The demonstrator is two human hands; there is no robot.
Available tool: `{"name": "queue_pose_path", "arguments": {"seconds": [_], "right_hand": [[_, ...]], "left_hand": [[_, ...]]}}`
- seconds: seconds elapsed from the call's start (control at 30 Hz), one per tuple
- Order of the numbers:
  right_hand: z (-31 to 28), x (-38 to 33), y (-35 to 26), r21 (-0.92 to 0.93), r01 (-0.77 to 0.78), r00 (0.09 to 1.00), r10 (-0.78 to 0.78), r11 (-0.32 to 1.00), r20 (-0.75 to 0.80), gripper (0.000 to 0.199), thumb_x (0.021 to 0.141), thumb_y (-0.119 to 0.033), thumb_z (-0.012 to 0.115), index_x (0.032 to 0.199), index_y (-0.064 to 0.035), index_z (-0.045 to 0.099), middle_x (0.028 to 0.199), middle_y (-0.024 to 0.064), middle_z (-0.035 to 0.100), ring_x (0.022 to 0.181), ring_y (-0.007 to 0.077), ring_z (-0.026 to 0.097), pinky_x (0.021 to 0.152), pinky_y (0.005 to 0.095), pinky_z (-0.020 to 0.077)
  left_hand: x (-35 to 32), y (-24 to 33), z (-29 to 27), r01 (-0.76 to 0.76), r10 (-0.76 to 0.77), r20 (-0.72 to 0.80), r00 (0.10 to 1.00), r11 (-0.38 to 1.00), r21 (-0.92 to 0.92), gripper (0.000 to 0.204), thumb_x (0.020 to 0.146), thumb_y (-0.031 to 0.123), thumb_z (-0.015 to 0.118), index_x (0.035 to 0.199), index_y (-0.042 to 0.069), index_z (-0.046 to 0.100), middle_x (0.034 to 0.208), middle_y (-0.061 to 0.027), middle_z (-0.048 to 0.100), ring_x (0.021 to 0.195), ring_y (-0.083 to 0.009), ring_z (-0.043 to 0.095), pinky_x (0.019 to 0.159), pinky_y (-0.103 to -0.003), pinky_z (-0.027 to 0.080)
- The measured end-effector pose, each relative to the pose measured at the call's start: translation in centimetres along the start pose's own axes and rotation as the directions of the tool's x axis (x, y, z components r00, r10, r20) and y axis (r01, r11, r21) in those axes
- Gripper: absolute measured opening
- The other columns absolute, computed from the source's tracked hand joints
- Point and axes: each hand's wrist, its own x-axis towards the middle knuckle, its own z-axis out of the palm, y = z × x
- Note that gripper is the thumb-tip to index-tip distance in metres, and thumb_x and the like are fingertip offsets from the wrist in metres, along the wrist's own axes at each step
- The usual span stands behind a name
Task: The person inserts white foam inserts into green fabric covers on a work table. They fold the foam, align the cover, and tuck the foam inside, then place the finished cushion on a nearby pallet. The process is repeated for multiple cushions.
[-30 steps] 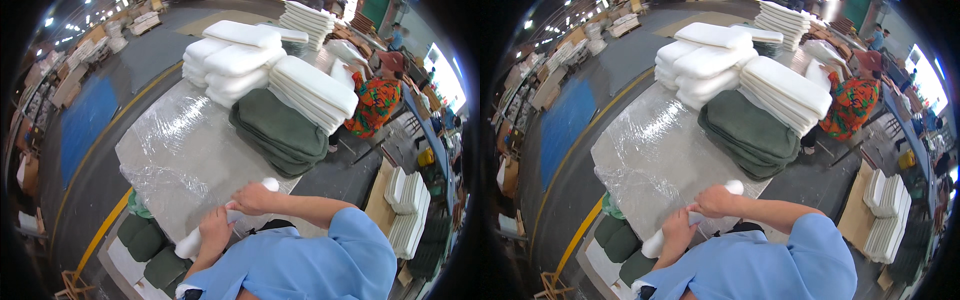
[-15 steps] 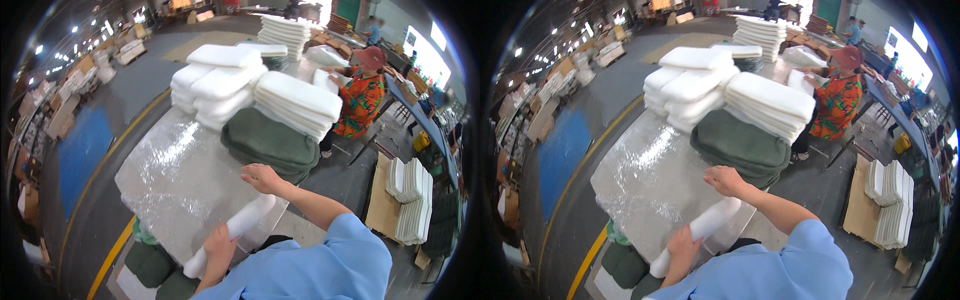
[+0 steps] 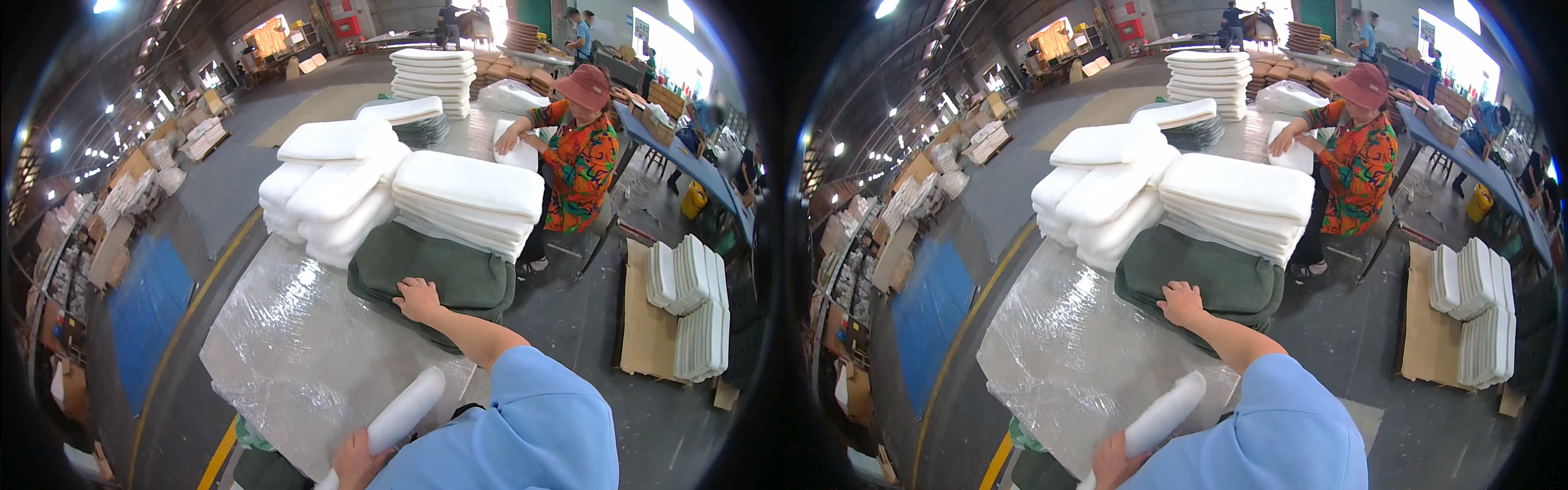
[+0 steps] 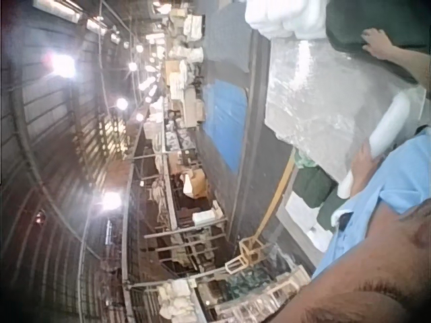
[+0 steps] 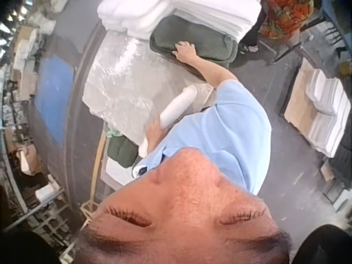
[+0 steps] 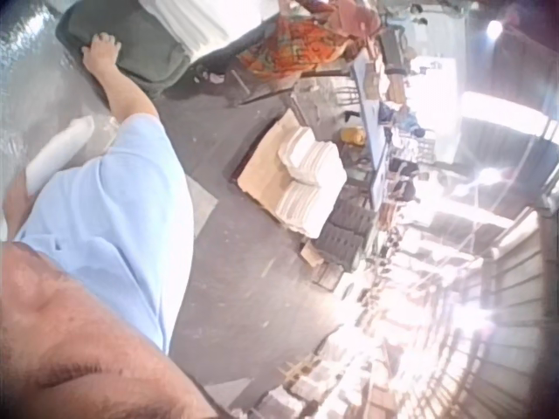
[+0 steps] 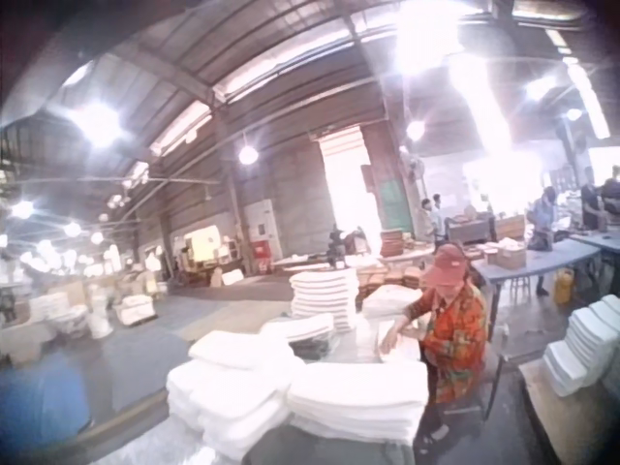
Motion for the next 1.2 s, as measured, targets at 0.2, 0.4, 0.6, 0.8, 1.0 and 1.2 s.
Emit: {"name": "queue_pose_path", "arguments": {"seconds": [0.2, 0.4, 0.6, 0.8, 1.0, 1.2], "right_hand": [[-0.5, 0.2, 0.1, 0.051, -0.027, 1.000, 0.027, 0.998, -0.004, 0.036, 0.107, -0.038, 0.059, 0.126, -0.0142, 0.078, 0.140, 0.0071, 0.068, 0.135, 0.0309, 0.058, 0.105, 0.0558, 0.0468], [-4.1, 3.4, 1.8, 0.088, -0.047, 0.996, 0.053, 0.995, -0.073, 0.036, 0.107, -0.035, 0.058, 0.100, -0.0077, 0.080, 0.106, 0.0163, 0.078, 0.106, 0.0385, 0.074, 0.089, 0.0546, 0.0573], [-14.4, 4.6, -1.9, 0.037, 0.381, 0.900, -0.362, 0.924, -0.242, 0.022, 0.103, -0.025, 0.060, 0.102, -0.0123, 0.078, 0.101, 0.0172, 0.078, 0.096, 0.0401, 0.074, 0.085, 0.0533, 0.0576], [-24.9, 0.9, -10.8, 0.323, 0.530, 0.847, -0.470, 0.784, -0.250, 0.017, 0.105, -0.015, 0.066, 0.115, -0.0037, 0.073, 0.092, 0.0212, 0.073, 0.085, 0.0368, 0.071, 0.080, 0.0425, 0.0549], [-23.9, -0.7, -15.8, 0.459, 0.654, 0.747, -0.608, 0.601, -0.268, 0.022, 0.108, -0.013, 0.063, 0.126, -0.0018, 0.070, 0.097, 0.0100, 0.075, 0.089, 0.0190, 0.067, 0.085, 0.0340, 0.0527], [-17.3, -1.5, -14.8, 0.888, 0.281, 0.821, -0.571, 0.363, -0.026, 0.027, 0.108, -0.017, 0.068, 0.129, -0.0003, 0.068, 0.109, 0.0011, 0.073, 0.102, 0.0122, 0.064, 0.095, 0.0296, 0.0506]], "left_hand": [[0.8, 0.0, 0.3, 0.102, -0.099, 0.200, 0.975, 0.995, -0.004, 0.064, 0.088, 0.044, 0.081, 0.138, 0.007, 0.063, 0.114, -0.0289, 0.074, 0.109, -0.0520, 0.070, 0.093, -0.061, 0.054], [2.1, -1.1, 0.0, 0.110, -0.126, 0.240, 0.963, 0.991, 0.079, 0.052, 0.085, 0.035, 0.082, 0.128, 0.011, 0.064, 0.108, -0.0192, 0.076, 0.097, -0.0432, 0.074, 0.083, -0.056, 0.057], [-0.1, -1.1, -1.7, 0.074, -0.068, 0.201, 0.977, 0.997, -0.023, 0.049, 0.089, 0.033, 0.076, 0.132, 0.011, 0.063, 0.116, -0.0173, 0.076, 0.105, -0.0423, 0.074, 0.087, -0.056, 0.058], [-0.2, -3.7, 0.6, -0.078, 0.143, 0.275, 0.951, 0.969, -0.234, 0.074, 0.091, 0.037, 0.081, 0.154, 0.010, 0.053, 0.141, -0.0224, 0.067, 0.125, -0.0402, 0.067, 0.101, -0.050, 0.056], [5.3, -4.1, -2.2, -0.032, -0.345, -0.078, 0.935, 0.138, -0.990, 0.066, 0.099, 0.015, 0.079, 0.158, 0.004, 0.050, 0.143, -0.0155, 0.065, 0.121, -0.0146, 0.061, 0.101, -0.034, 0.055], [4.4, -5.6, -5.5, -0.256, -0.513, -0.279, 0.812, 0.115, -0.960, 0.013, 0.106, 0.015, 0.071, 0.112, 0.004, 0.074, 0.101, -0.0014, 0.076, 0.095, -0.0122, 0.069, 0.090, -0.032, 0.058]]}}
